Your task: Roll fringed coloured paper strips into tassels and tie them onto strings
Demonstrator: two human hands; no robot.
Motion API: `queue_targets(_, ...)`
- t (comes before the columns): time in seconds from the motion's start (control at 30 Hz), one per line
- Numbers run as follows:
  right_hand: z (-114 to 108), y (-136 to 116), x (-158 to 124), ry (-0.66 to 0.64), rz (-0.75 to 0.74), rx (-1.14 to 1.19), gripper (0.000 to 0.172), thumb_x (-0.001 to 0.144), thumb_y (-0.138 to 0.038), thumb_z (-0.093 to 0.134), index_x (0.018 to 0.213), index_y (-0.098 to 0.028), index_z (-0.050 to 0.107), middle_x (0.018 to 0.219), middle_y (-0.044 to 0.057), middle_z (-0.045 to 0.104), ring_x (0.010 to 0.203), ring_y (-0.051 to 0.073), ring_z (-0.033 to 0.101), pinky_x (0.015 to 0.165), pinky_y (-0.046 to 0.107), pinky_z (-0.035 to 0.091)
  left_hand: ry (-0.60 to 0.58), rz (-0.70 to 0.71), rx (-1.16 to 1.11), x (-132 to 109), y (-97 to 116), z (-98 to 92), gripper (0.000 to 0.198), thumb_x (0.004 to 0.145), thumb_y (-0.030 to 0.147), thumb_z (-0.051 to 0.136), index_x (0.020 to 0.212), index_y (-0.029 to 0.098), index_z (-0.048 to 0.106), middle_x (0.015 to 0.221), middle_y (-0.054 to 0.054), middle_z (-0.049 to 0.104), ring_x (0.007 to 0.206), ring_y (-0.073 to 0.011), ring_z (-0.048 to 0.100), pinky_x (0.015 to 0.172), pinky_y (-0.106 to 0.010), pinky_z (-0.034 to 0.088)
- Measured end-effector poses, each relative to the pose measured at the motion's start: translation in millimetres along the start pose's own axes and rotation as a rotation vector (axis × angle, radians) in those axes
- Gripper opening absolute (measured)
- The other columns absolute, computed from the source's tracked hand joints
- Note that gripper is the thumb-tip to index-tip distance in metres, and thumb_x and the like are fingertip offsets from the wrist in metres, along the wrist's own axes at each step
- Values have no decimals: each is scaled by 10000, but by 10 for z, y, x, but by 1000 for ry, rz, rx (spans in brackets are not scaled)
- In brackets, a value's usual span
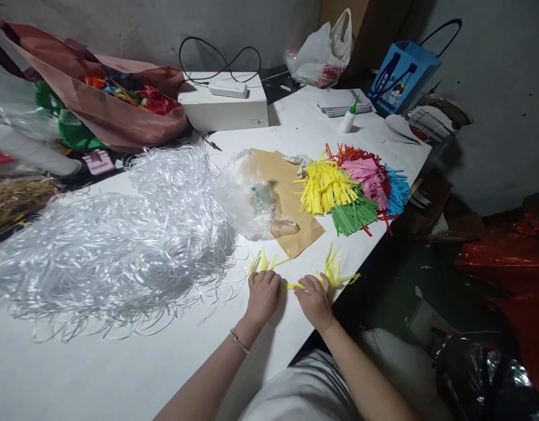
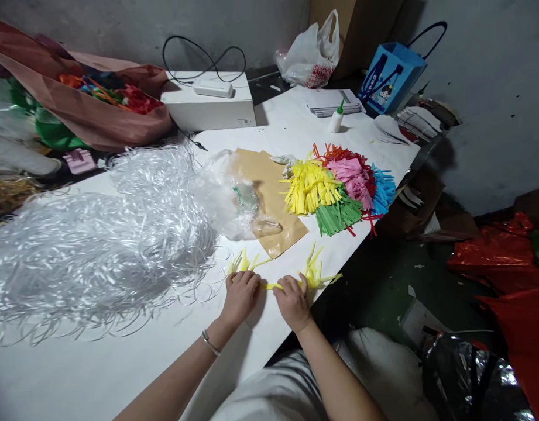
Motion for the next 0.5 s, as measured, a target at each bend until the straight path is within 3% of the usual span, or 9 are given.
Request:
queue_targets(0.17,164,-53,90,-117,-38,-6,175,922,-181,562,758,-232,596,765,-16,626,844,161,545,962,398,284,23,148,-35,-52,52,-14,206,886,132,469,949,243,631,933,-47,659,979,-235,537,1052,-532,214)
queue_targets(0.3,182,-34,93,-127,-31,-1,121,922,-202,556,808,-222,592,837,8,630,891,180,535,937,396,298,37,242,-69,-85,27,32,210,918,169,462,975,263,641,1028,-37,670,1084,-231,525,1120,-545,139)
queue_targets(0.5,227,-93,77,-138,-36,-31,104,932,-210,539,842,-223,591,823,10,610,852,175,522,914,388,302,52,250,-87,-55,-31,179,194,944,175,452,985,228,634,982,-25,682,1009,-194,558,1103,-493,208)
Point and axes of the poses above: each hand's wrist, its own x-axis towards the middle knuckle, its own z-axis out of the palm, y = z × x, the point moved 5 cm from there along x, towards the middle knuckle
